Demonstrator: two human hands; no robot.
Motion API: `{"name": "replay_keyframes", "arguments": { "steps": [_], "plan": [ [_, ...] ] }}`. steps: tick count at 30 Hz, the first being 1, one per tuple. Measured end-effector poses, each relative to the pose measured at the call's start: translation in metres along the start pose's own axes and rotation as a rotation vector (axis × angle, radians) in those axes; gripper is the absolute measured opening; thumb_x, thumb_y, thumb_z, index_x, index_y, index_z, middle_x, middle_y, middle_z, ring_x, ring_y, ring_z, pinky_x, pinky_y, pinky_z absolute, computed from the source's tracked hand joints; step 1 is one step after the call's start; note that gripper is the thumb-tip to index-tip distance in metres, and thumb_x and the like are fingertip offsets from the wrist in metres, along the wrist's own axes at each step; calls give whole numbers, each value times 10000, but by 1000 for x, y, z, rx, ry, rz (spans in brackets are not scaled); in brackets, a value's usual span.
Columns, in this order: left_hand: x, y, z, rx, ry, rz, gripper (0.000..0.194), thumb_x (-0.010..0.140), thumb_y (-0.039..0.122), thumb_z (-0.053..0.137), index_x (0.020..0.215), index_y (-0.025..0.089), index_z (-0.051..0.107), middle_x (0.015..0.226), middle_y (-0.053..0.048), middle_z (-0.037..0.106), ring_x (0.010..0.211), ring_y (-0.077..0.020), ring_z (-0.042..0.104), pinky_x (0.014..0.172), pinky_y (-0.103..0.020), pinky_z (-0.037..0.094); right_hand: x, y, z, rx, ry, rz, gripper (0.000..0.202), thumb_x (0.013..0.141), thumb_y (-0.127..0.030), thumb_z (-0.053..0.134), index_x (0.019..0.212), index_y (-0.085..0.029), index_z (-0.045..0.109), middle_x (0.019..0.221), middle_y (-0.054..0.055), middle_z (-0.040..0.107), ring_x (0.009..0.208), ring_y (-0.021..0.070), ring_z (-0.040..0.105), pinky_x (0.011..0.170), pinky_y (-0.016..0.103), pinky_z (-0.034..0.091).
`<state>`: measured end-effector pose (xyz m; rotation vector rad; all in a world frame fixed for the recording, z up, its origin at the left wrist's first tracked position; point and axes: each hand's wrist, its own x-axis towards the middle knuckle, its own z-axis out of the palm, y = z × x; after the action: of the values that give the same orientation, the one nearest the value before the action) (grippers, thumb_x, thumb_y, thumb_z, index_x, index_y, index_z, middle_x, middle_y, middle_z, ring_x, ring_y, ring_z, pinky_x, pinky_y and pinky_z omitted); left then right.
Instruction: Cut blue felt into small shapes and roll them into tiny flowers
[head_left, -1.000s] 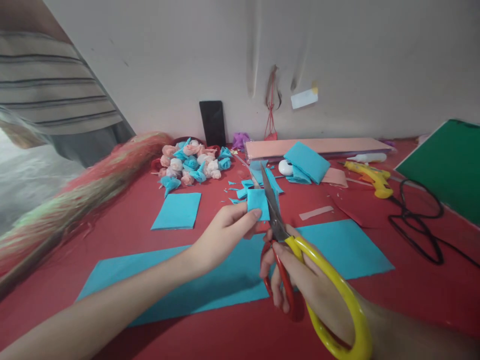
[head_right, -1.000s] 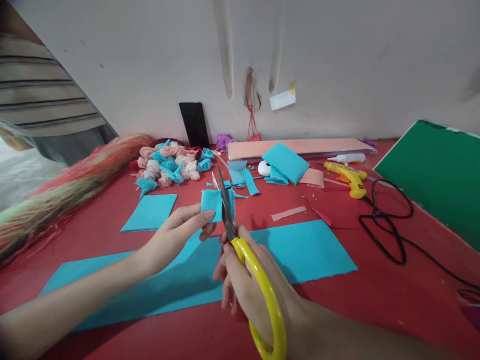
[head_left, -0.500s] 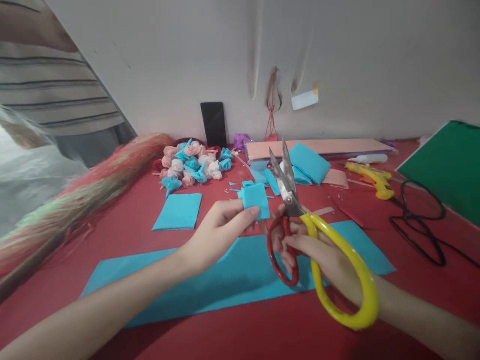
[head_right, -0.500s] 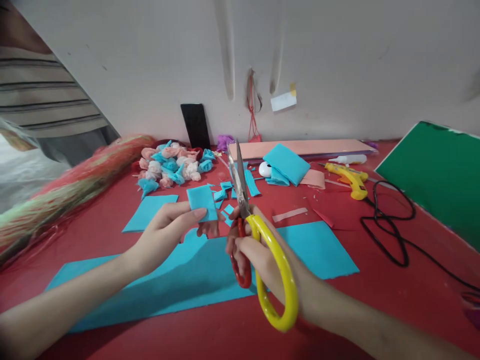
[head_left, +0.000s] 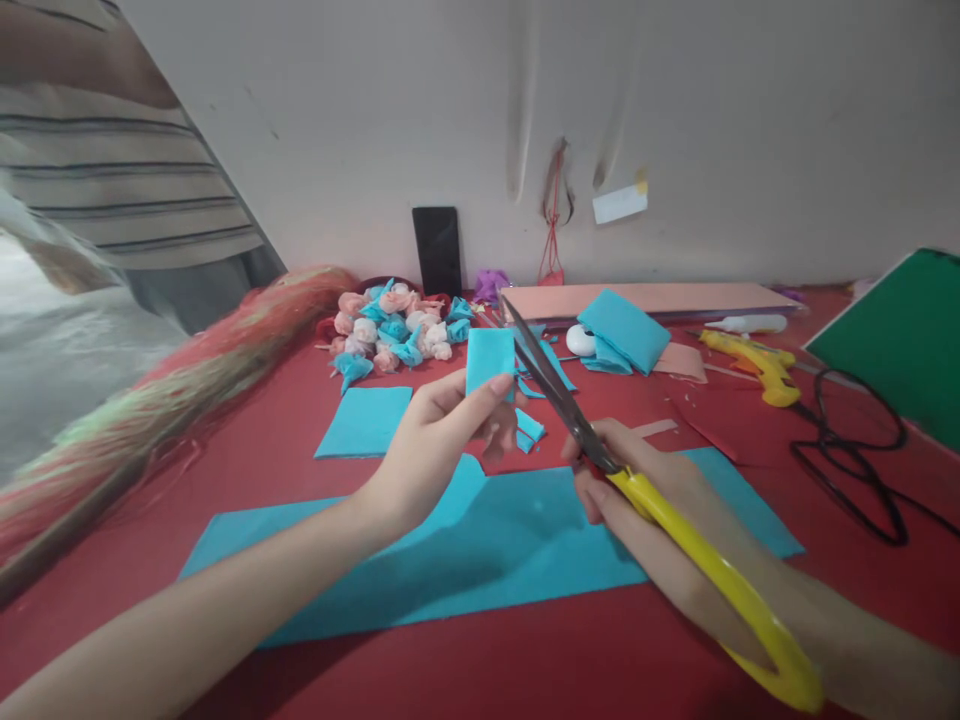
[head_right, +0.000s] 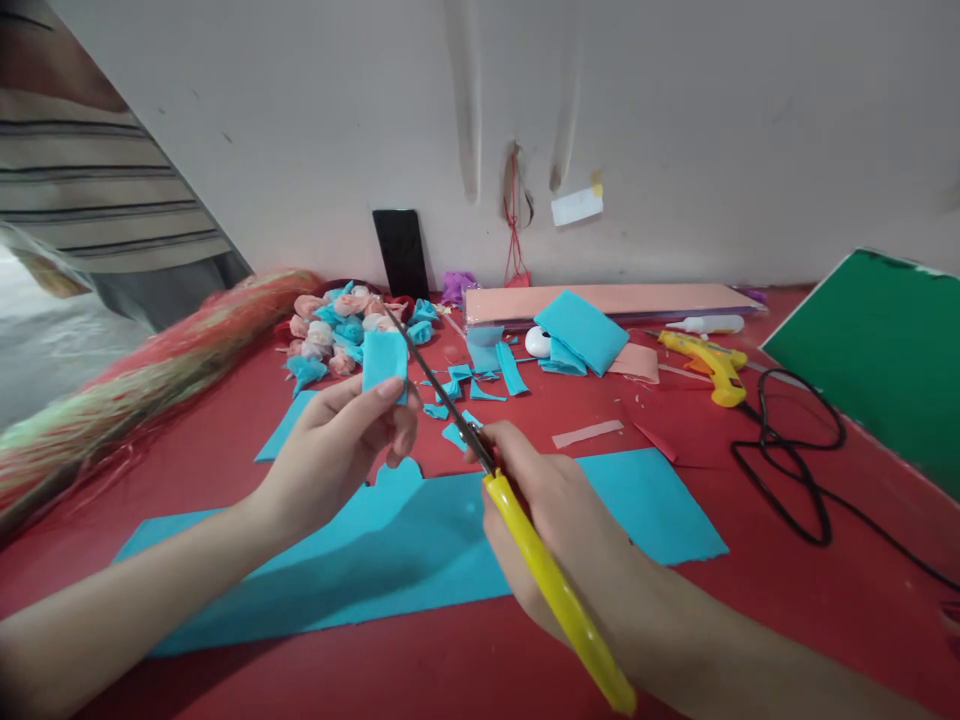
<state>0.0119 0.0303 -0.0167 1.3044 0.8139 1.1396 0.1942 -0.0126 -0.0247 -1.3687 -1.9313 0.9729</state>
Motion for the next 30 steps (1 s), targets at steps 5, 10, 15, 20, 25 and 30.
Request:
{"name": "replay_keyframes", "arguments": {
  "steps": [5,10,15,20,25,30],
  "plan": [
    [-1,-2,-1,4,-1,9,263,851,347,526,663,163,535,543,35,543,477,-73,475,455,-194,380,-2,1,3,-80,-31,-21,84,860,-191,402,879,-270,424,615,-48,501,513,119,459,424,221,276],
    [-2,-3,0,52,-45,14,272,864,335,508,671,151,560,564,26,563,492,-74,487,474,-192,404,-4,0,6,-84,-50,21,112,850,-179,392,907,-270,423,616,-47,505,478,119,432,413,218,283],
    [-2,0,2,159,-106,-5,336,888,335,452,649,138,581,558,5,572,519,-91,507,513,-210,409,-6,-1,5,-112,-31,1,130,844,-188,417,951,-253,450,653,-25,519,501,117,459,420,214,298],
    [-4,-2,-1,140,-95,12,427,910,351,399,580,136,563,547,3,550,536,-95,514,570,-218,419,-6,10,11,53,-63,38,130,846,-210,420,962,-234,474,669,-18,530,487,103,439,426,211,305],
    [-3,-4,-4,38,-137,20,421,903,371,417,584,143,569,534,14,547,515,-86,514,544,-200,414,4,22,23,404,-88,141,121,842,-308,437,910,-230,499,639,-14,505,503,120,449,441,230,350],
    [-2,-3,-6,20,-159,-7,421,890,350,436,550,142,571,478,15,539,482,-82,497,529,-194,410,1,14,22,443,-67,178,141,853,-290,411,922,-234,522,720,5,537,590,132,483,490,236,374]
  ]
}}
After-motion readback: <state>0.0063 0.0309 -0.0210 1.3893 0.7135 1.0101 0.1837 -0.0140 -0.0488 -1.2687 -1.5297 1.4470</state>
